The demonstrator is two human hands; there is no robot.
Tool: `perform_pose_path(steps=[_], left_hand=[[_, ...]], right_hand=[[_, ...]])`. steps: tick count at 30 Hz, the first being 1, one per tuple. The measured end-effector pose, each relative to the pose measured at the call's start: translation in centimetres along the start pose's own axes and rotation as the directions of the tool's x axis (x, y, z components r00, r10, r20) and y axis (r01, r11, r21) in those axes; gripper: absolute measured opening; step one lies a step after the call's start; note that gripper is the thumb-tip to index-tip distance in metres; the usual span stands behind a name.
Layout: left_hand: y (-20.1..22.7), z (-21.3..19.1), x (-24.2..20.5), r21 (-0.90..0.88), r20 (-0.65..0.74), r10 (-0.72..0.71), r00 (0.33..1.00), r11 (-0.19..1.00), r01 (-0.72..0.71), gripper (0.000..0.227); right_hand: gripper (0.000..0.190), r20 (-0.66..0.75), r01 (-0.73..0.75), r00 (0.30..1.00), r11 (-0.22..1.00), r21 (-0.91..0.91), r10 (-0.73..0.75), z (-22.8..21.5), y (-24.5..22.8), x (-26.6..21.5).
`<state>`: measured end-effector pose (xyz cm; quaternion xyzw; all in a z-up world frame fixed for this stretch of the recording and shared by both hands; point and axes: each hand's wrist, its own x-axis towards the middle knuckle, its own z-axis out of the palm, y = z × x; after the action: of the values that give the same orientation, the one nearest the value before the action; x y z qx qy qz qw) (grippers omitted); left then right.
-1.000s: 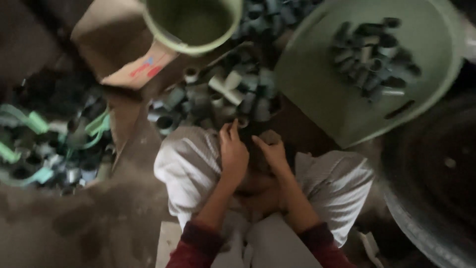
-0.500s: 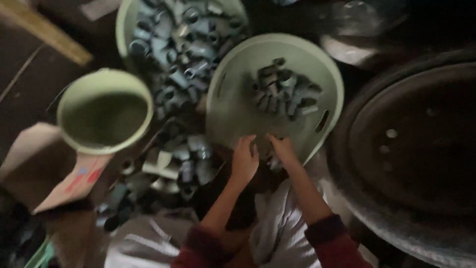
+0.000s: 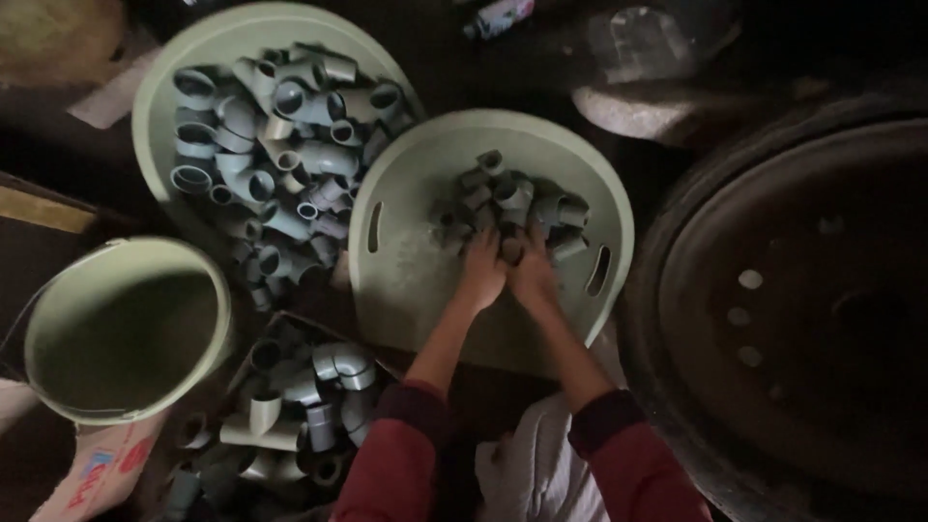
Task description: The person sits cross-legged on the floor and wipes various plastic pipe fittings with a cloth. They pick up fittings from a green basin, wipe them, and place them into a cardboard box. The person handles both elbow and T-shaped fittings.
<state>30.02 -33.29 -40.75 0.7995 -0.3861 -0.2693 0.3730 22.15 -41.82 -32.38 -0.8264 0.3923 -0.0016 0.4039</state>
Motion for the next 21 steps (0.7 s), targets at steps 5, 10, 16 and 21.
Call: perform_pose_path(steps=[5, 10, 16, 21], left_hand=[[1.2, 0.0, -1.5, -0.236, -0.094, -0.038, 0.995, 0.972, 0.015, 0.057], [8.7, -4.4, -7.7, -0.777, -0.230, -0.263, 0.937, 0.630, -0.014, 0.053], [19.4, -13.3, -19.2, -0.896, -0.280, -0.166, 0.946, 0.399, -0.195, 0.087], [21.0, -14.2, -29.5, -0.770, -0.572, 0.014, 0.820, 0.337, -0.542, 0.056]], right_hand=[[0.068, -0.179, 0.014, 0.984, 0.997, 0.075, 0.000, 3.7, 5.2, 0.5], [0.068, -0.342, 0.268, 0.912, 0.960, 0.076, -0.227, 0.0, 1.0, -6.8], [0.049, -0.463, 0.615, 0.642, 0.771, -0.165, -0.611, -0.2, -0.9, -17.1], [0.052, 0.363, 0.672, 0.740, 0.608, -0.423, -0.567, 1.3, 0.3, -25.2]])
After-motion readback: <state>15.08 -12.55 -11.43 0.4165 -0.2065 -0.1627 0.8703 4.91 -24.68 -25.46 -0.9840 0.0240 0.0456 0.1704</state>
